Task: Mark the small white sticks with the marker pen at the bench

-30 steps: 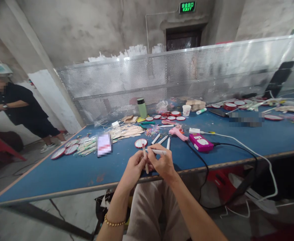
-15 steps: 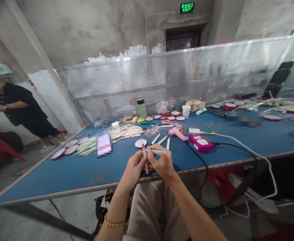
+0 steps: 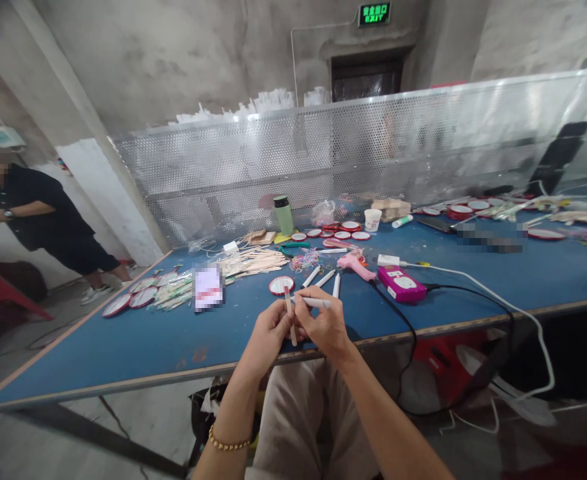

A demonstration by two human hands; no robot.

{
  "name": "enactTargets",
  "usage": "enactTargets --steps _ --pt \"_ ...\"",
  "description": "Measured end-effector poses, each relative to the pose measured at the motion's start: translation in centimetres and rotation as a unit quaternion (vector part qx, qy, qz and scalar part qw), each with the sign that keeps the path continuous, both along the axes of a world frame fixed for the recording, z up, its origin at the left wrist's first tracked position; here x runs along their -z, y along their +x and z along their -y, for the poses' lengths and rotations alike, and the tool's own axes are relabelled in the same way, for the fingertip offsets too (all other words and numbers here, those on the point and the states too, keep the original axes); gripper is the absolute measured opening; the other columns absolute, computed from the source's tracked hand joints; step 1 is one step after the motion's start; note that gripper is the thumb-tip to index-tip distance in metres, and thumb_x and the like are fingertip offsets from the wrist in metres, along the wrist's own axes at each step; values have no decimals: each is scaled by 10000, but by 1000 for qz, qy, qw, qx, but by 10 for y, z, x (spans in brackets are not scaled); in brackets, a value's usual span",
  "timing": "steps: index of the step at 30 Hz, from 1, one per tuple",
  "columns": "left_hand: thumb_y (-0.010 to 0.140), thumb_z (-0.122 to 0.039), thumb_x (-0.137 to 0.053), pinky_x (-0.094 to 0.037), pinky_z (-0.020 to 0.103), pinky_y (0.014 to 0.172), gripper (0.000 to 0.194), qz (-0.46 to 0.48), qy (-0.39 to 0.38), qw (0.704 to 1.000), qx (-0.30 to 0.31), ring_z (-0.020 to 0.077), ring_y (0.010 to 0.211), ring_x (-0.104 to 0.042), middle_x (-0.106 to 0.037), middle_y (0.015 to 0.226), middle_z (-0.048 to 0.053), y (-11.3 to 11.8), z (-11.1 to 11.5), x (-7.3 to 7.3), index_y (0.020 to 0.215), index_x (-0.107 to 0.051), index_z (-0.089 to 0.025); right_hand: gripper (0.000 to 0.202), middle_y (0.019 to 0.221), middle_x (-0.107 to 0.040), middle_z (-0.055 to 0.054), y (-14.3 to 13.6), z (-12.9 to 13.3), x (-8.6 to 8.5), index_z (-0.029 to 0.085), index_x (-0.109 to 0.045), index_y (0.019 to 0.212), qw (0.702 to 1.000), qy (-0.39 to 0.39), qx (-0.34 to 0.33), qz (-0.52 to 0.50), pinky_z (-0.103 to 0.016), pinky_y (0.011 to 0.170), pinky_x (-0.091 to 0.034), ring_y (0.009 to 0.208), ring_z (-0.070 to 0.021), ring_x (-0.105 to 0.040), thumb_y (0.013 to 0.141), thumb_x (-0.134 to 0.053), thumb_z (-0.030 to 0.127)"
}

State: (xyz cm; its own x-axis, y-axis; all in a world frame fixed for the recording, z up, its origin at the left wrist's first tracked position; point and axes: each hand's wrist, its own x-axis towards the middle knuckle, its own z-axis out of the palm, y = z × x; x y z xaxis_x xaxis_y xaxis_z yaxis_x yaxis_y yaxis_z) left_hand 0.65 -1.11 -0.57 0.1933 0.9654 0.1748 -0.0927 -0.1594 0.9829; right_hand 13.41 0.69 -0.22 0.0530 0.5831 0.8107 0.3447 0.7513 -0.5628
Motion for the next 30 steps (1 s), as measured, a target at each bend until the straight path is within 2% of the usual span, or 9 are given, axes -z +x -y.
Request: enactTargets --steps 13,22,30 --pt "763 -532 -656 -545 299 586 386 0 3 1000 1 149 536 -626 -637 654 -9 0 0 -1 864 -559 -172 175 663 -677 -12 0 1 0 195 -650 737 1000 0 -10 -7 -250 586 -511 577 -141 -624 873 -542 212" --pt "794 -509 -616 -514 262 558 364 -47 24 998 -19 124 549 -577 -608 674 -10 -1 -1 1 845 -582 -150 169 675 -681 -15 -1 2 0 191 -658 746 999 -24 -36 -20 -244 584 -518 594 -141 -634 865 -543 225" --pt "813 -488 -598 -530 275 591 345 -58 31 998 -21 142 609 -602 -600 710 -1 -1 -1 0 859 -583 -146 164 675 -683 -16 -1 1 0 194 -662 747 999 -22 -39 -12 -247 592 -521 590 -143 -634 858 -546 225"
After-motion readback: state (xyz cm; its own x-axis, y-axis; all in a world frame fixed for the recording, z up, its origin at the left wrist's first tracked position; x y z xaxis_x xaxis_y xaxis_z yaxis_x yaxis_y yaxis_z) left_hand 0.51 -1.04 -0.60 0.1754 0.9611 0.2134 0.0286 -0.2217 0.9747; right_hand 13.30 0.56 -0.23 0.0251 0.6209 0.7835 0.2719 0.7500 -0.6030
